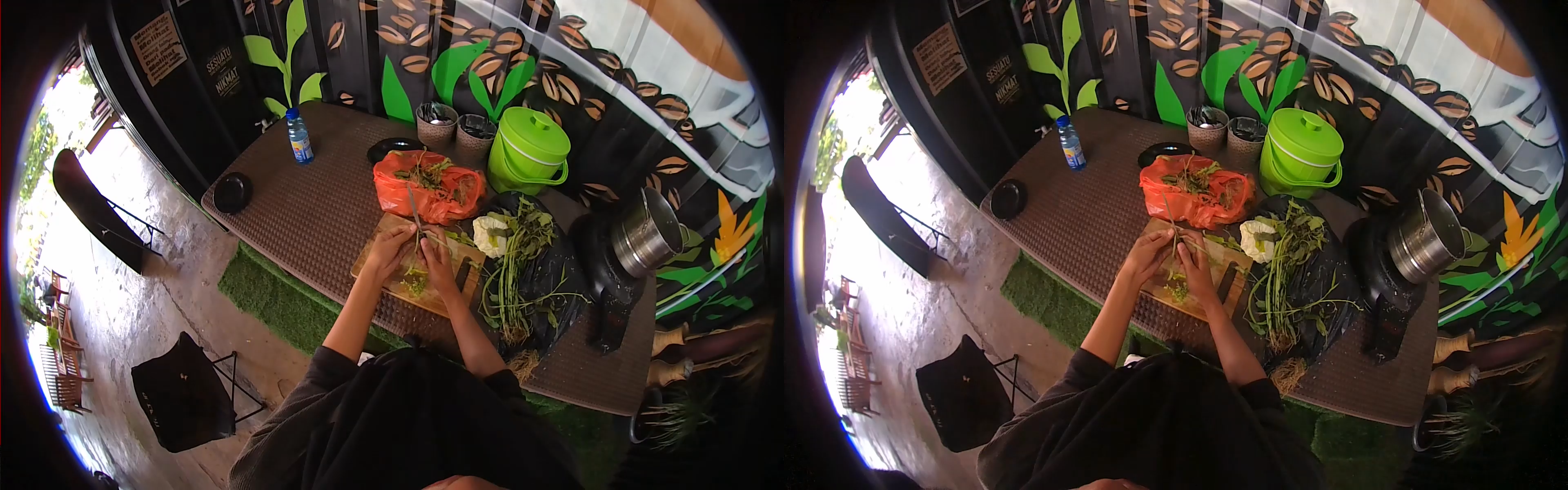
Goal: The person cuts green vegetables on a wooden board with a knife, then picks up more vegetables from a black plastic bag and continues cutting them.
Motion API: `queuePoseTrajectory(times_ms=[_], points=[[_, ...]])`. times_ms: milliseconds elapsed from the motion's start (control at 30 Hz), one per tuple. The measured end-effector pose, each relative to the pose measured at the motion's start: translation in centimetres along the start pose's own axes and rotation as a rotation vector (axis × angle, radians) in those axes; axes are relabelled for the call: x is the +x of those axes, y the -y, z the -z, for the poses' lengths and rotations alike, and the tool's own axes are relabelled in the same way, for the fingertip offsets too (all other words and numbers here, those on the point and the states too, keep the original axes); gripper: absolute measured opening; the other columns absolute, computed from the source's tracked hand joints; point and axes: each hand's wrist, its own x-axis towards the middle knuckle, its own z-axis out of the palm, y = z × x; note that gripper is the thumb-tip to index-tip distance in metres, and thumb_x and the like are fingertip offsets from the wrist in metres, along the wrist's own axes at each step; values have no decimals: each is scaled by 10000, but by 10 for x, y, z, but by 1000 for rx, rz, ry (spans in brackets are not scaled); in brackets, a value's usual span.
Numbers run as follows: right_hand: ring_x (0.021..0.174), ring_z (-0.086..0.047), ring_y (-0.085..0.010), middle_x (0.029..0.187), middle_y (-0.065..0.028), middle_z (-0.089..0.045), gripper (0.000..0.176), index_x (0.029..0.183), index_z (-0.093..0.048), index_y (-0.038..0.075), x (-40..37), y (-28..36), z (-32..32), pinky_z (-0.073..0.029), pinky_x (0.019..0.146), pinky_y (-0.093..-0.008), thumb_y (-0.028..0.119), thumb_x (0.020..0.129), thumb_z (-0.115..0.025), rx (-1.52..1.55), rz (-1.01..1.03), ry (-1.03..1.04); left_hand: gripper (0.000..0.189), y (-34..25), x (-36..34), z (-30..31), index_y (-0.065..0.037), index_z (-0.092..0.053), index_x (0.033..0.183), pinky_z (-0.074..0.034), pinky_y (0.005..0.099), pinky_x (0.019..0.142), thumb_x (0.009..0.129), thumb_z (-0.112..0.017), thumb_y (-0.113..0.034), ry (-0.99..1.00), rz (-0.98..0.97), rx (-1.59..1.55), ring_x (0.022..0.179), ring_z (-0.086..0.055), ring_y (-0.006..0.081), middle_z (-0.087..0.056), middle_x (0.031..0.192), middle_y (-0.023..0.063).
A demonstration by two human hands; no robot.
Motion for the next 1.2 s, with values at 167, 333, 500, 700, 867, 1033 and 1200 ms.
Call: queuePoseTrajectory(times_ms=[167, 333, 500, 700, 867, 1033, 1200], points=[[572, -390, -58, 644, 20, -447, 256, 1143, -495, 49, 11, 5, 5, -342, 539, -233, 231, 963, -489, -120, -40, 37, 320, -16, -4, -3, 48, -570, 1142, -526, 216, 679, 865, -625, -103, -46, 14, 241, 815, -617, 108, -636, 980, 71], [532, -386, -47, 612, 27, -455, 281, 1156, -510, 41, 23, 6, 16, -314, 497, -224, 237, 955, -508, -233, -86, 131, 388, -27, 1, 16, 59, -535, 1189, -508, 257, 805, 845, -633, -91, 37, -47, 434, 953, -610, 144, -610, 1113, 108], [604, -449, -47, 678, -7, -539, 312, 1145, -527, 16, 35, 20, 23, -362, 554, -241, 247, 936, -541, -277, -95, 164, 364, -46, -10, -4, 57, -543, 1170, -516, 265, 797, 841, -630, -74, 51, -5, 370, 926, -626, 157, -629, 1074, 108], [543, -461, -68, 652, -12, -549, 342, 1151, -526, -5, 41, 12, 22, -384, 519, -270, 263, 939, -534, -402, 53, 131, 319, -39, -13, -6, 29, -573, 1119, -509, 249, 748, 842, -645, -112, 54, 12, 518, 859, -629, 139, -650, 980, 76], [501, -439, -73, 595, -1, -501, 310, 1117, -540, 8, 41, 31, 28, -334, 474, -254, 265, 945, -518, -309, -59, 80, 301, -46, -23, -5, 21, -577, 1101, -503, 246, 733, 836, -650, -101, 68, -29, 654, 828, -624, 126, -651, 925, 57], [432, -332, -56, 577, 21, -441, 248, 884, -524, 67, 36, 68, 29, -293, 424, -246, 289, 967, -449, -43, -263, 70, 228, -55, -25, 14, 32, -579, 1050, -515, 260, 746, 853, -620, -75, -54, -172, 403, 810, -621, 145, -643, 881, 75], [433, -338, -54, 592, 36, -414, 292, 939, -492, 86, 35, 20, 34, -286, 411, -228, 369, 963, -422, 335, -579, 252, 225, -22, -11, 84, 80, -557, 1032, -557, 311, 725, 862, -607, -59, -399, -227, 314, 732, -635, 186, -633, 856, 119]])
